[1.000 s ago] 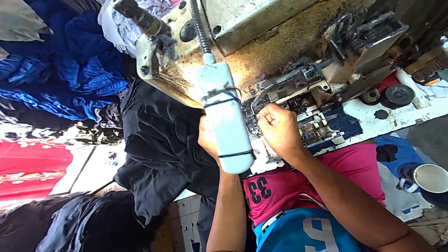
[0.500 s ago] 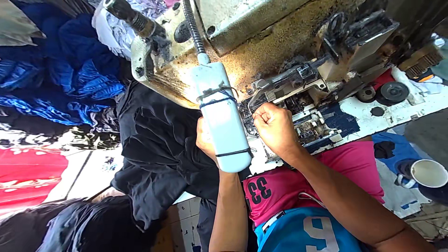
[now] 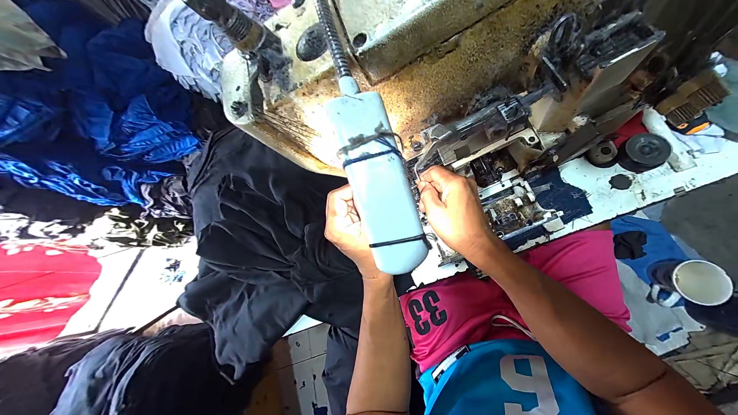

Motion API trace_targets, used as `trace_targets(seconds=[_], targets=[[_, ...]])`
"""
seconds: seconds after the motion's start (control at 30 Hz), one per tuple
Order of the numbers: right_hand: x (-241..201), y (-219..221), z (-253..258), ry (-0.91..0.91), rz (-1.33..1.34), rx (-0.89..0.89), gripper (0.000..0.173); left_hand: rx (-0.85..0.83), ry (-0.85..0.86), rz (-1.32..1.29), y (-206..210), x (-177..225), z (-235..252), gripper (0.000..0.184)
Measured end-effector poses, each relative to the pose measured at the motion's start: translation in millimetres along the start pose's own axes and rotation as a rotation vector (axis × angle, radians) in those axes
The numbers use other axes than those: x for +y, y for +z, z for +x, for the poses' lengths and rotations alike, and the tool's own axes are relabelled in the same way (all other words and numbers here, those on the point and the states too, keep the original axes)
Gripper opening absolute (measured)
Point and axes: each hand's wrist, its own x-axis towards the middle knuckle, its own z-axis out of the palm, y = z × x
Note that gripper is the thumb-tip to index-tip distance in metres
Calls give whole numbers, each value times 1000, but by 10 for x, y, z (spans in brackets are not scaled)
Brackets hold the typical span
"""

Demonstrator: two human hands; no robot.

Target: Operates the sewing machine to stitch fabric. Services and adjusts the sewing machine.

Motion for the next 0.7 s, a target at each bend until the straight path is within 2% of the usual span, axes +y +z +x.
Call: trace_targets(seconds=[0.07, 0.23, 0.43, 0.57, 0.7], targets=[[2, -1, -11, -5, 12, 2, 17, 2, -2, -3, -2, -11, 0, 8], [19, -3, -36, 9, 23, 20, 2, 7, -4, -1, -9, -34, -2, 10], [-1, -23, -26, 58, 71, -25, 13, 16, -6, 20, -13, -61, -9, 9], [-77, -106, -46, 92, 48, -86, 15, 17, -59, 9, -5, -66, -28, 10], [-134, -139, 27, 51, 6, -61, 12, 23, -79, -42, 5, -90, -42, 12]])
